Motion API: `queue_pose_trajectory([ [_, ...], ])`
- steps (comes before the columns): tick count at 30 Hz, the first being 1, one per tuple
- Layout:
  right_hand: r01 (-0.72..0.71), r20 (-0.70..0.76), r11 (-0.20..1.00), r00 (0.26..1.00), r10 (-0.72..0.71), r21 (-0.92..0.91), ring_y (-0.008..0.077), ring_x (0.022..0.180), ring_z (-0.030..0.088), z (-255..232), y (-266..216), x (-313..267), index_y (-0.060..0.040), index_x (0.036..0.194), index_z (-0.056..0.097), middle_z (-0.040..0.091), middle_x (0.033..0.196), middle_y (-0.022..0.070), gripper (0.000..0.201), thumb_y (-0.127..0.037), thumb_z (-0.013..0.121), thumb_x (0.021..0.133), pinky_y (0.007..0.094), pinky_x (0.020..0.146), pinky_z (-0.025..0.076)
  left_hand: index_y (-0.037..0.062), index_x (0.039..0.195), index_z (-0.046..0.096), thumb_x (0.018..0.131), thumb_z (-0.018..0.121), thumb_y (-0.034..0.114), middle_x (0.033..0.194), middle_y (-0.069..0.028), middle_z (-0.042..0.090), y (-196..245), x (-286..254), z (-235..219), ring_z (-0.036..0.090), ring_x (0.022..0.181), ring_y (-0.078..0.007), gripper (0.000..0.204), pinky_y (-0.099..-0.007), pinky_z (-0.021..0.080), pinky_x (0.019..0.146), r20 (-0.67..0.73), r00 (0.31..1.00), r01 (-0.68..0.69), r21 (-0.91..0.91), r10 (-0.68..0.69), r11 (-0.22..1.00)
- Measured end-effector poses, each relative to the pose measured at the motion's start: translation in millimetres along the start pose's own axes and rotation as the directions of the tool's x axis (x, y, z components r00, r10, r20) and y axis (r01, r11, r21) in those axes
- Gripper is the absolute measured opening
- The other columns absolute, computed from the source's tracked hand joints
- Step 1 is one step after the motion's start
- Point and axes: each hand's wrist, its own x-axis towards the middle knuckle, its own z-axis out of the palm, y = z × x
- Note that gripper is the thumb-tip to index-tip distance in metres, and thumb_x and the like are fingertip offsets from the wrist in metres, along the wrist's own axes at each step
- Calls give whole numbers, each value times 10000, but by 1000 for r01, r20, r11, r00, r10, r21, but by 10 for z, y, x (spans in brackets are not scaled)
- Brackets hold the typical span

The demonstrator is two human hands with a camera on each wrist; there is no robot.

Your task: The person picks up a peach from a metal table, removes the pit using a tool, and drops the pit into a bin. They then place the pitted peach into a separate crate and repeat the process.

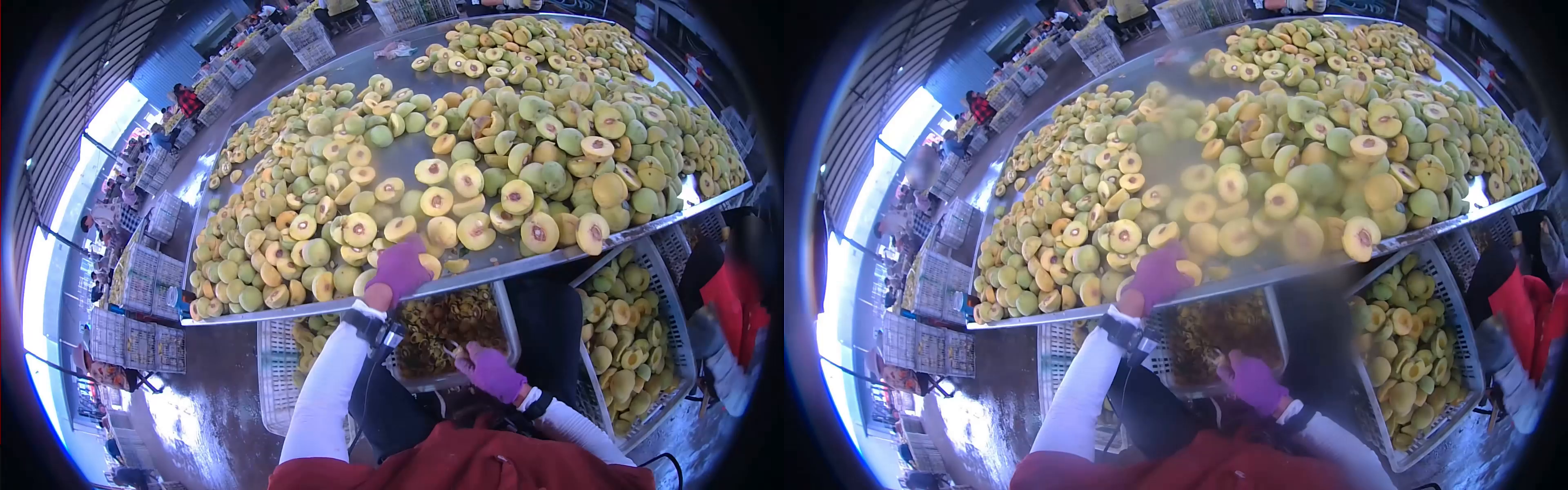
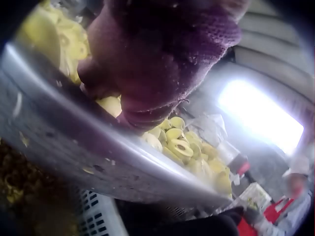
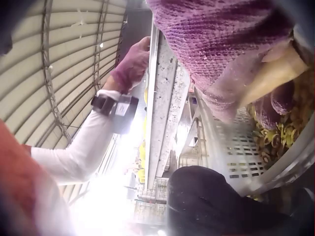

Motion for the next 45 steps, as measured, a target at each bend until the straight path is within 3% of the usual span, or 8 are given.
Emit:
queue_pose_trajectory([
  [4,-405,259,873,904,339,272,268,567,580,-450,-445,97,-49,887,491,561,662,126,172,-208,552,910,369,527,449,44,1141,542,771,664,189,961,-121,629,-58,-308,-1,617,819,-251,416,-332,493,680,-243,962,-94,-726,-125,682],
  [8,-5,-62,964,998,22,268,250,516,550,-553,-952,178,-63,924,489,540,636,116,161,-220,527,929,356,496,432,6,1207,488,833,612,189,1056,-108,591,320,-942,-102,599,839,-187,434,-254,494,660,-302,903,-316,-949,-305,2],
  [23,152,-108,988,983,-149,15,374,607,601,36,-1105,141,11,1089,457,597,698,172,331,-249,563,913,447,527,458,-15,1018,617,963,450,286,849,-88,645,783,-1432,383,592,749,-141,349,-253,484,655,-323,584,-245,-945,-745,218],
  [27,-309,497,567,842,-210,764,155,435,464,-268,-948,403,-27,989,475,501,627,17,330,-355,440,969,310,390,371,-22,962,632,960,457,256,818,-86,648,738,-1502,401,592,742,-131,329,-246,470,672,-433,630,-129,-877,-645,463],
  [32,-875,675,-249,480,-560,416,41,371,314,-173,-673,388,-72,919,464,378,585,-47,401,-450,343,984,182,314,252,-18,978,613,946,492,307,821,-92,639,561,-1527,359,593,752,-150,348,-261,470,685,-536,528,-128,-817,-659,562],
  [37,-745,807,319,501,-314,586,138,390,446,-152,-97,669,-47,863,495,493,592,46,413,-438,407,963,271,356,359,4,1074,589,822,687,263,958,-143,627,-248,-1420,-37,603,871,-250,374,-359,483,775,-811,389,167,-404,-437,899],
  [39,154,169,978,977,-129,-143,323,547,573,161,101,540,-23,801,515,580,671,169,418,-417,477,934,407,494,447,14,1091,602,758,749,218,1027,-161,615,-281,-993,-219,587,929,-295,418,-383,467,830,-822,559,239,29,-113,971],
  [45,-47,265,993,964,18,105,370,703,584,90,-5,435,-25,892,556,589,767,198,338,-358,505,922,467,621,440,94,1108,582,729,712,418,1033,-134,612,-41,478,-334,568,964,-324,516,-406,454,829,-276,955,-107,16,107,994],
])
